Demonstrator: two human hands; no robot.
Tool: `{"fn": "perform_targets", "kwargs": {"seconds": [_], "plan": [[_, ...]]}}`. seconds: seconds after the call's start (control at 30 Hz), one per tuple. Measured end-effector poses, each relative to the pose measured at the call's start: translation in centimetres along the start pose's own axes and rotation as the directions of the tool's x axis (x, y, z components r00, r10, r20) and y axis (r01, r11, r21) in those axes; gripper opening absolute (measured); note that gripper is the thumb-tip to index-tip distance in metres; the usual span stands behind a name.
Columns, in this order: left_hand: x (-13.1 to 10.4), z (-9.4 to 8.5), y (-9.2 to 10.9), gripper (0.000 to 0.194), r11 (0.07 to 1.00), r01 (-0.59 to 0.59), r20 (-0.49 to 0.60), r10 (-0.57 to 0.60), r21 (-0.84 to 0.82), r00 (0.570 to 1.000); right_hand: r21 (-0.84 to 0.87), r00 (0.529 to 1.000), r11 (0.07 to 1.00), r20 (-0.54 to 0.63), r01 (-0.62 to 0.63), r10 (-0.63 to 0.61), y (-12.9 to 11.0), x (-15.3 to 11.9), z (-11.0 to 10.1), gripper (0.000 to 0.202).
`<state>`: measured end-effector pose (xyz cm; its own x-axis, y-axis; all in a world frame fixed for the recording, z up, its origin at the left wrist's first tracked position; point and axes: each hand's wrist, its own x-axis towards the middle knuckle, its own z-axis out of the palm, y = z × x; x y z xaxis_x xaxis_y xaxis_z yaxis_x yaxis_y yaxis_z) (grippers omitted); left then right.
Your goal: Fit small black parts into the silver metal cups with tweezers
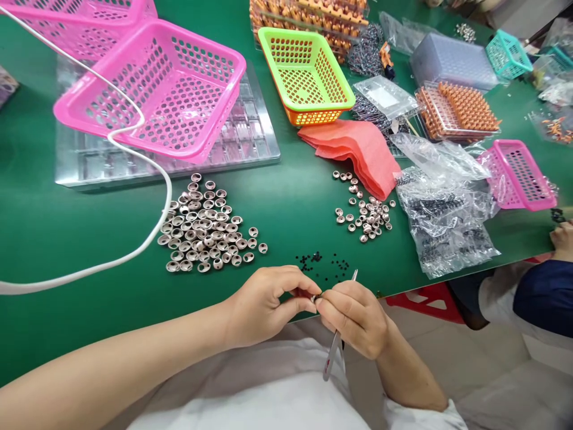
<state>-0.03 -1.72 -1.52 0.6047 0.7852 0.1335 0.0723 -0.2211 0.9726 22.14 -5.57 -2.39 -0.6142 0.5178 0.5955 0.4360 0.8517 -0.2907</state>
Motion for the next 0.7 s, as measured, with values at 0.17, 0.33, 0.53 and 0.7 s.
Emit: {"fn": "perform_targets", "kwargs": {"seconds": [0.17, 0.33, 0.53, 0.7], "plan": [[0.0, 0.0, -0.1, 0.009, 1.0, -0.006, 0.0, 0.006, 0.008, 1.0, -0.014, 0.999, 1.0, 0.029, 0.017, -0.016, -0.1, 0.1, -0.5, 0.021], [-0.1, 0.1, -0.2, 0.009, 0.999, -0.043, -0.005, 0.044, 0.031, 0.999, -0.029, 0.998, 0.999, 0.05, 0.034, -0.033, 0.1, 0.1, -0.5, 0.021], [-0.2, 0.2, -0.2, 0.009, 0.999, -0.042, -0.031, 0.043, 0.018, 0.999, -0.047, 0.997, 0.997, 0.049, 0.055, -0.052, 0.1, -0.8, 0.0, 0.02], [-0.3, 0.3, -0.4, 0.01, 1.0, -0.026, -0.033, 0.026, 0.003, 0.999, -0.03, 0.996, 0.998, 0.058, 0.064, -0.062, 0.2, -0.9, 0.2, 0.017]]}}
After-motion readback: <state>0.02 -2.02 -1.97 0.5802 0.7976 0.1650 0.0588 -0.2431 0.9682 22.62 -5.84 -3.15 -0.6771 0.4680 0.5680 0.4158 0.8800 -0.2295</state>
